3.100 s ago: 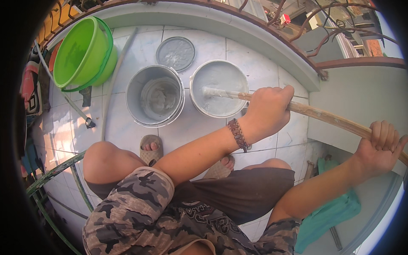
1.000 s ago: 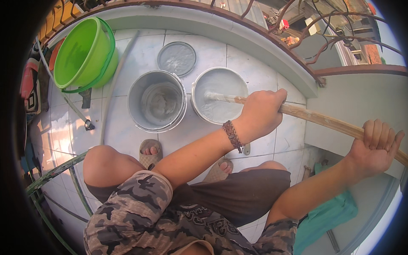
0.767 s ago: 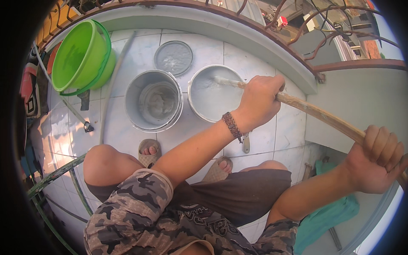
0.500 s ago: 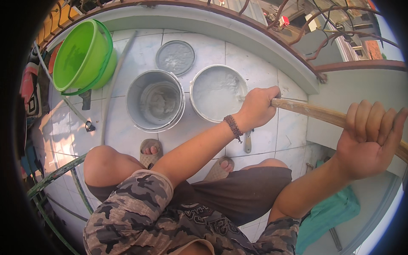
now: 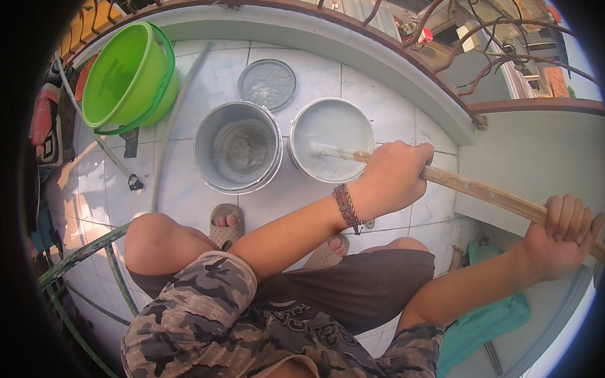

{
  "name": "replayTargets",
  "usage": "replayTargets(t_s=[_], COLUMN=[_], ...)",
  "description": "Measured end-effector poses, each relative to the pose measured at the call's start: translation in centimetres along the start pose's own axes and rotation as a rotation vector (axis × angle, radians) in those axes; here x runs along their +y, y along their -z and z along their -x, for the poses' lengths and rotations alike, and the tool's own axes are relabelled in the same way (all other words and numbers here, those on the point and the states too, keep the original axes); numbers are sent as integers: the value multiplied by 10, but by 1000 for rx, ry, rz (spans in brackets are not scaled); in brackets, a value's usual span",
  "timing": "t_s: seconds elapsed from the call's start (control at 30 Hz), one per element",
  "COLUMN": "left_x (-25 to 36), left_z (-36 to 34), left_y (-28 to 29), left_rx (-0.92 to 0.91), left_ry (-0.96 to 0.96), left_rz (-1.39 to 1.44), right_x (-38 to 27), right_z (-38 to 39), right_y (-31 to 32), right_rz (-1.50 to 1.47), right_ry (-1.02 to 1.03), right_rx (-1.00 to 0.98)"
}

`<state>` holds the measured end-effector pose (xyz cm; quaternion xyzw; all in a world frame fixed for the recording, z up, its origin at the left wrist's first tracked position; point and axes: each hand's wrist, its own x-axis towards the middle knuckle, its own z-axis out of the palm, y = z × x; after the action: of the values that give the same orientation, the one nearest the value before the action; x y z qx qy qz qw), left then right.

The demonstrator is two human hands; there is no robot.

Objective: The person sits on a tiled balcony floor and mixes a white liquid in a metal bucket using a wooden stick. They pour water from a green bucket into the mixture and continue stirring.

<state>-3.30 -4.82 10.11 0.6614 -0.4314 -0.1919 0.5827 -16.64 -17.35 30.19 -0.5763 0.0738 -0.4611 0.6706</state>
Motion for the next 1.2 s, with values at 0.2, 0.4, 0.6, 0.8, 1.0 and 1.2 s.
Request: replayTargets(t_s=[0.2, 0.4, 0.6, 0.8, 1.0, 1.2], left_x=[-7, -52, -44, -40, -22, -17], left_z=[-10, -16, 0, 8, 1, -11], left_y=[1, -19, -23, -13, -3, -1], left_rx=[283, 292, 16, -102, 97, 390], left_ry=[-163, -133, 40, 111, -16, -231], left_rz=[24, 185, 205, 28, 5, 37], right_x=[8, 57, 53, 59, 25, 6], right_z=[19, 27, 19, -12, -14, 7], right_y=[-45, -84, -87, -47, -8, -31], right_rz=[-106, 43, 219, 195, 54, -60], right_ry=[66, -4, -37, -130, -31, 57], right_rx=[-354, -451, -93, 219, 87, -134])
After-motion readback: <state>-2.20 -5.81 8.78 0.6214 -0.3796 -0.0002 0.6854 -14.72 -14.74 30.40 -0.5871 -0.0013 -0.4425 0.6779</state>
